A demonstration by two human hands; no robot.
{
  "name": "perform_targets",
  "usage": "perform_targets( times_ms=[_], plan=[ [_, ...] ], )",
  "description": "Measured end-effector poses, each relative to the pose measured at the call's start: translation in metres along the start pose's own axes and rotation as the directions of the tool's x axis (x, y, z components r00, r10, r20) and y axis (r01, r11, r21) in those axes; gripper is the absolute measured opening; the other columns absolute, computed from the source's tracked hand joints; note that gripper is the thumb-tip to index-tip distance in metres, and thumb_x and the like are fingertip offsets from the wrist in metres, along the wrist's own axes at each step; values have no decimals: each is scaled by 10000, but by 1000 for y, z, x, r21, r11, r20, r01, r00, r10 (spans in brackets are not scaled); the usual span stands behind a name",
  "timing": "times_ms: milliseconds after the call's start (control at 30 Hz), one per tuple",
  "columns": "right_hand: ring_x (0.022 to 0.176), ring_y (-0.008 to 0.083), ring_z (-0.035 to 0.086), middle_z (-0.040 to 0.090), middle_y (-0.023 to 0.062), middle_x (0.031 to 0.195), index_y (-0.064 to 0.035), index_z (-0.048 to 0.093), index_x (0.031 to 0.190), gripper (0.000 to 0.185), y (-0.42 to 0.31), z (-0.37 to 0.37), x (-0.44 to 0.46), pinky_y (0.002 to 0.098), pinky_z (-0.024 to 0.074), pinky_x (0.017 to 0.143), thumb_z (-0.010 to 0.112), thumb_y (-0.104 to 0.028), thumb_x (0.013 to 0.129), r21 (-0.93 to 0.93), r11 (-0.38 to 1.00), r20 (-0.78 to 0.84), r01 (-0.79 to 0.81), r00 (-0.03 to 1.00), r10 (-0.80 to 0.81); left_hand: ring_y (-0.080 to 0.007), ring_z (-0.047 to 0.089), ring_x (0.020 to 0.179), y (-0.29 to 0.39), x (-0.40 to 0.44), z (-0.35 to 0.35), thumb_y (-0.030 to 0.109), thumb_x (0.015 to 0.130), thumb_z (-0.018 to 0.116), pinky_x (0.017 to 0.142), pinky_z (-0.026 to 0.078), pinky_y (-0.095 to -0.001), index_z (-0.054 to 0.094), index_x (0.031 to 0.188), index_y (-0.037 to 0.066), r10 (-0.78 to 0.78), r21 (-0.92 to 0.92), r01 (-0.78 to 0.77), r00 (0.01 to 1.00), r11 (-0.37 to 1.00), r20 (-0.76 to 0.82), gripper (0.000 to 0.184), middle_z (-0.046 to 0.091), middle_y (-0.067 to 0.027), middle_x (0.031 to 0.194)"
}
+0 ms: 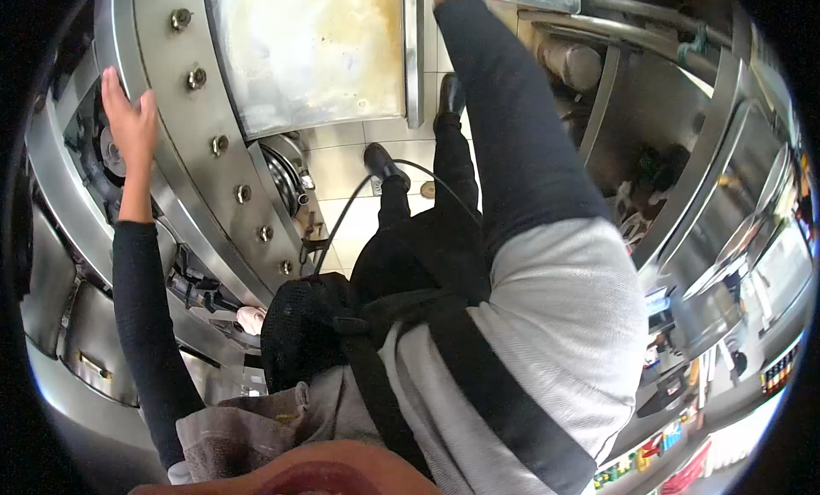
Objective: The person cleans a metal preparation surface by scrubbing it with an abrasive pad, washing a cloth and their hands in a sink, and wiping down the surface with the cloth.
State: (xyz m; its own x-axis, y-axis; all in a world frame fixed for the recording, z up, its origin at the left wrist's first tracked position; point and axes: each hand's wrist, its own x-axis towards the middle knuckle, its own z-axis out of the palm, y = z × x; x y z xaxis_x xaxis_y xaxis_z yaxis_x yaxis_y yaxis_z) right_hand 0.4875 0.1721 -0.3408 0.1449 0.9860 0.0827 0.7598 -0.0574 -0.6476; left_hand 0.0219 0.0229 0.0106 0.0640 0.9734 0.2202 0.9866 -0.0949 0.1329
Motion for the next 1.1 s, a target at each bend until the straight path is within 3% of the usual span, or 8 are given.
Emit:
perform_targets(
  times_ms=[67, 100, 233, 467, 633, 700, 1000, 1100],
  plan=[
    [953, 458, 635, 665, 289, 988, 55, 631, 1037, 481, -16, -38, -120, 496, 517, 825, 707, -386, 859, 123, 963, 106, -239, 968, 226, -361, 353, 1424, -9, -3, 4, 174, 848, 576, 1158, 312, -415, 380, 1456, -40, 47, 5, -46, 998, 999, -32, 674, 386, -231, 1515],
    [559, 175, 520, 570, 63, 587, -47, 588, 637, 558, -61, -92, -178, 376, 465, 550, 773, -550, 793, 209, 905, 212, -370, 921, 327, -358, 354, 1423, -11, -5, 5, 185, 849, 577, 1159, 312, -414, 381, 1454, -42, 69, 3, -69, 996, 998, -50, 676, 389, -232, 1513],
    [680, 314, 652, 656, 199, 703, 0, 686, 772, 503, -47, -103, -357, 419, 506, 639, 779, -494, 789, 167, 875, 112, -455, 890, 441, -353, 358, 1423, -22, -6, 15, 244, 859, 559, 1172, 298, -413, 398, 1450, -39, 105, 59, -99, 988, 993, -110, 676, 403, -232, 1509],
    [644, 347, 656, 677, 188, 712, -7, 687, 785, 511, -74, -93, -181, 436, 505, 635, 769, -511, 789, 121, 932, 117, -342, 937, 329, -333, 347, 1438, -36, -3, 23, 309, 894, 574, 1176, 297, -389, 387, 1459, -42, 112, 74, -104, 987, 992, -114, 691, 381, -229, 1529],
    [737, 354, 603, 632, 201, 760, -2, 672, 784, 478, -59, -110, -337, 430, 492, 685, 763, -471, 805, 13, 969, 129, -246, 962, 243, -352, 382, 1409, -35, 0, 27, 275, 856, 575, 1165, 316, -417, 412, 1428, -54, 116, 82, -106, 985, 991, -129, 680, 413, -238, 1503],
    [798, 306, 598, 610, 153, 836, 22, 664, 939, 313, -66, -119, -409, 420, 489, 704, 807, -215, 793, 233, 916, 30, -328, 944, 330, -354, 380, 1410, -39, -1, 27, 261, 849, 583, 1170, 311, -417, 406, 1431, -48, 105, 122, -89, 985, 989, -136, 682, 405, -243, 1506],
    [767, 240, 557, 581, 141, 821, 27, 584, 882, 367, -74, -105, -402, 367, 482, 743, 817, -244, 796, 124, 919, -84, -373, 919, 384, -355, 342, 1435, -21, 1, 15, 194, 826, 581, 1198, 265, -426, 399, 1435, -60, -13, 95, 24, 993, 995, -115, 685, 387, -248, 1519],
    [766, 192, 578, 631, 85, 864, -7, 599, 915, 300, -86, -129, -382, 341, 489, 732, 825, -153, 783, 271, 698, 152, -662, 746, 648, -357, 355, 1421, -4, -9, 1, 148, 840, 575, 1195, 265, -463, 399, 1427, -50, 62, 166, -37, 987, 985, -147, 644, 419, -228, 1493]
  ],
)
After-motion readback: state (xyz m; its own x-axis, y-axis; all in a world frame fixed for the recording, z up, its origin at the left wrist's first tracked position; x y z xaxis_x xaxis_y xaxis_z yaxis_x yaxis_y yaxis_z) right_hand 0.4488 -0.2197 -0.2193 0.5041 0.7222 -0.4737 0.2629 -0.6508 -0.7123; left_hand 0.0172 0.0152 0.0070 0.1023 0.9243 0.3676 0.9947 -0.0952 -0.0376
